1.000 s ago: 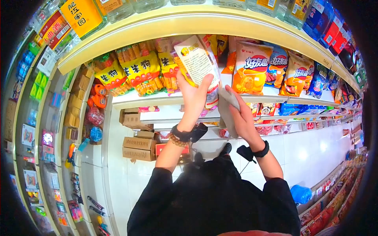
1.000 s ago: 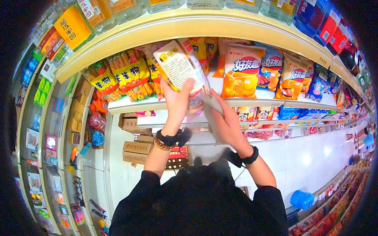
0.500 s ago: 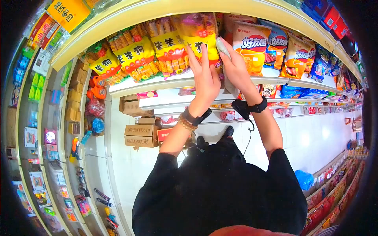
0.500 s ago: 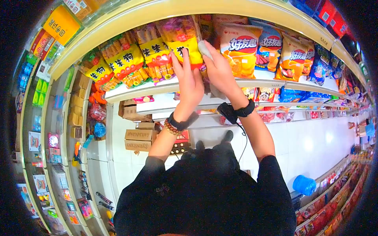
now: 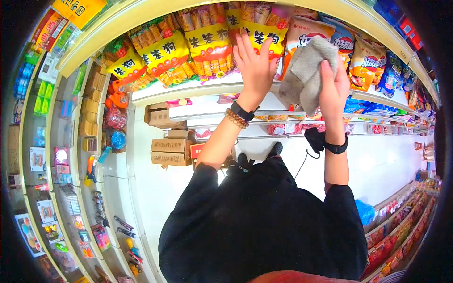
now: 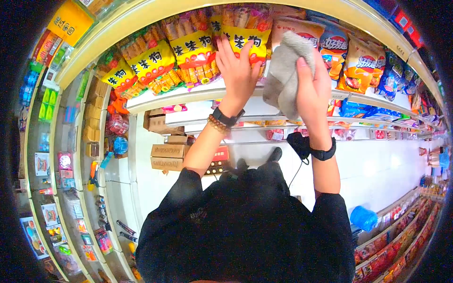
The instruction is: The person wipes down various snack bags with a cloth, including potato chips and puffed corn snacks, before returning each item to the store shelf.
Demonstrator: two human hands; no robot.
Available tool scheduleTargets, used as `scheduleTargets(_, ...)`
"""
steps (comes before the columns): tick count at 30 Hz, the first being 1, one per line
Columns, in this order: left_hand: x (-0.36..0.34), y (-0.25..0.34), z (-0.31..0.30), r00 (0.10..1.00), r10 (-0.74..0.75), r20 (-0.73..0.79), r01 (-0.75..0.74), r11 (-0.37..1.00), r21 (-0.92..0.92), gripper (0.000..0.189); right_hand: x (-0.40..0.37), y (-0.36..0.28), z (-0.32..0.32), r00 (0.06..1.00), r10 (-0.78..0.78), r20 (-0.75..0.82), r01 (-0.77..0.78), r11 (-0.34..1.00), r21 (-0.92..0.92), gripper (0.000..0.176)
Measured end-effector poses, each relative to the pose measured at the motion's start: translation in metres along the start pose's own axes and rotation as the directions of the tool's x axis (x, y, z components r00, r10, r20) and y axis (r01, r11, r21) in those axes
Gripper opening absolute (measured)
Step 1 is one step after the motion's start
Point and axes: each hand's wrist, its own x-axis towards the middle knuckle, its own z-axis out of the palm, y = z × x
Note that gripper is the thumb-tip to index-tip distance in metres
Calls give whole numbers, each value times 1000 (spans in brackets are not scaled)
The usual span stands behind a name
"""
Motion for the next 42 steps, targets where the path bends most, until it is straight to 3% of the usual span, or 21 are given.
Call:
scheduleTargets(6, -1, -2, -4, 1000, -4, -22, 2, 996, -85, 67, -10, 14, -5, 996, 81, 42, -79, 996, -40, 36)
scheduleTargets(16, 1, 4, -10, 990, -108, -88, 106, 994, -21, 66, -23, 13, 10, 983, 161, 91, -163, 986, 22, 35)
scheduleTargets(24, -8, -3, -22, 1000, 23, 4, -24, 999, 26, 62, -25, 23, 16, 973, 191, 128, -202, 975, 87, 35)
scheduleTargets(27, -7, -21, -38, 999, -32, 30, 30, 998, 61, 65, -24, 21, 23, 970, 175, 168, -191, 978, 82, 36)
scheduleTargets(33, 6, -79, -52, 964, -241, -109, 258, 949, 183, 93, -24, 24, 35, 963, 153, 223, -173, 982, 74, 35)
scheduleTargets(36, 7, -81, -47, 950, -307, -51, 309, 913, 267, 98, -25, 22, 40, 955, 170, 242, -195, 977, 82, 35)
scheduleTargets(42, 9, -84, -46, 956, -292, -36, 293, 941, 169, 89, -31, 22, 37, 959, 159, 234, -180, 981, 71, 37)
